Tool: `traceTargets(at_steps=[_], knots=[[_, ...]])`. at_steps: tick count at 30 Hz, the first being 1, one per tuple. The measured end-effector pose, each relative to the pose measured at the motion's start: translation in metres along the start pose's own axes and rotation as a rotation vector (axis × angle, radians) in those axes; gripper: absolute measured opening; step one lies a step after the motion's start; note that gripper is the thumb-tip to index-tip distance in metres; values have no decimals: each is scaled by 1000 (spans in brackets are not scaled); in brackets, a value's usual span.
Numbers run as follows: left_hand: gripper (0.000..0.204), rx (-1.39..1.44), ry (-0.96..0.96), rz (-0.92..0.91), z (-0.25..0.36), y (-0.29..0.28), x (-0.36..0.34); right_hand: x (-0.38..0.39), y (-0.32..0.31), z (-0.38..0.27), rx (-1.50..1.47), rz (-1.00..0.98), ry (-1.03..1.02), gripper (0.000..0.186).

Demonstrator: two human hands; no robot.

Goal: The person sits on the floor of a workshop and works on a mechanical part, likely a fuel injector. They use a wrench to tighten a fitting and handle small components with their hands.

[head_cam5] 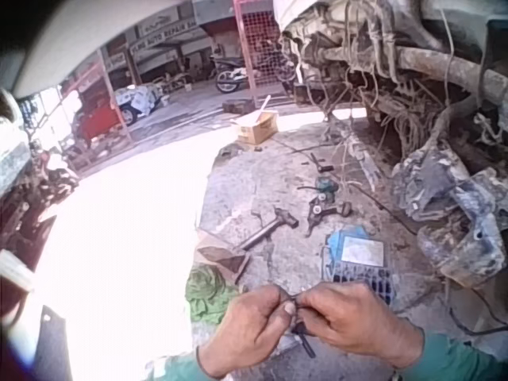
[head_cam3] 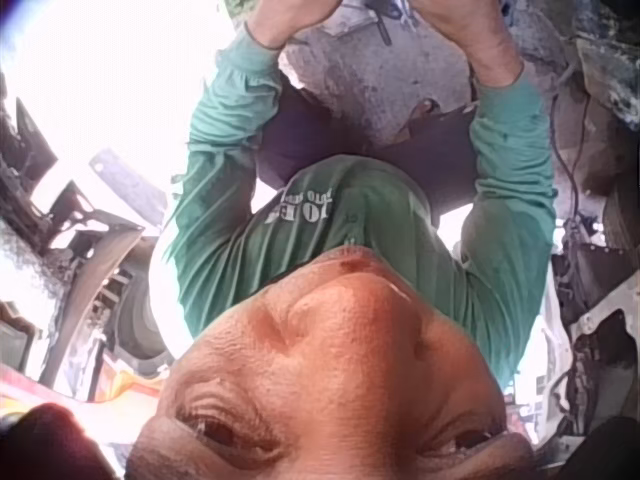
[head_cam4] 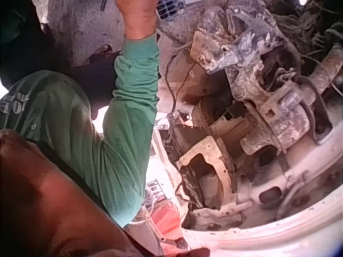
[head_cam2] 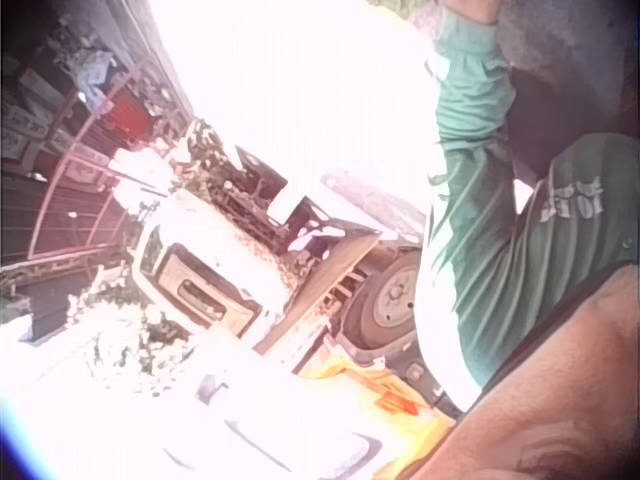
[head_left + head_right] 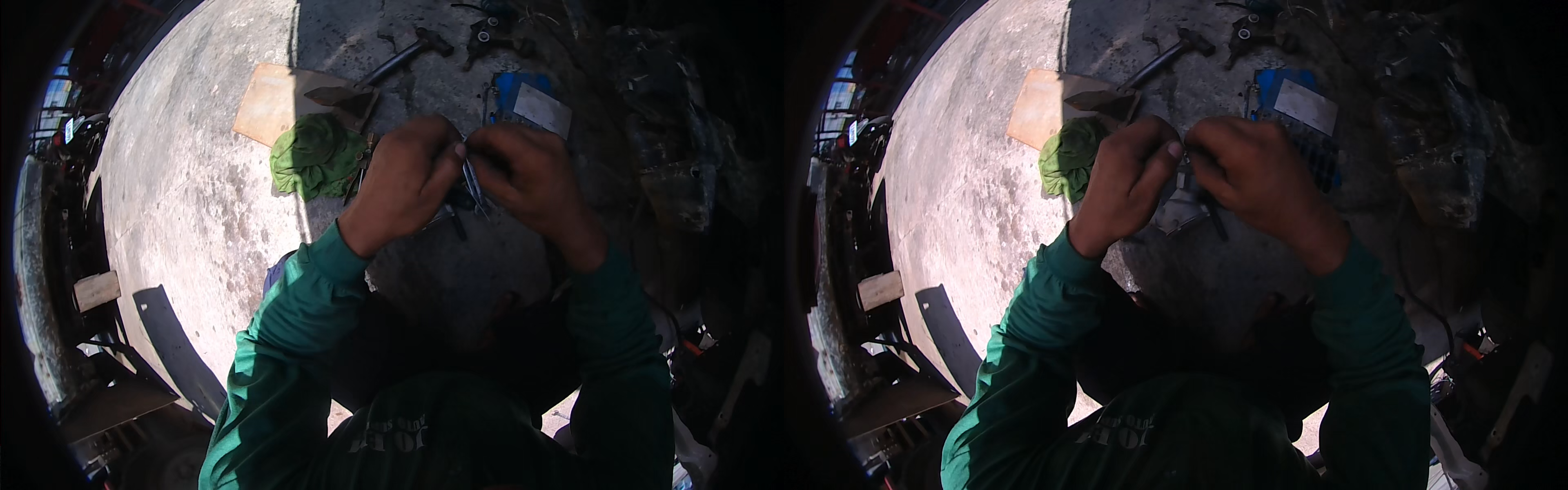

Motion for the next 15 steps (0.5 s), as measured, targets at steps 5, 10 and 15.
traceTargets(at_steps=[5,10,15], knots=[[31,361,-318,-171,-4,-3,0,-1,-2,-6,67,13,-96,12],[39,693,-571,-250,-10,-4,1,0,-4,-6,92,64,-102,10],[36,607,-440,-148,-16,-18,-8,1,-23,12,60,67,88,9]])
Point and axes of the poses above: each hand's wrist, its own x-axis away from the middle knuckle, its own y-axis out of the palm, z = x × y, the point moved 3 cm from there along -x, towards the middle knuckle, and after that the axes turned 13 degrees about -y, right-handed, at the moved point
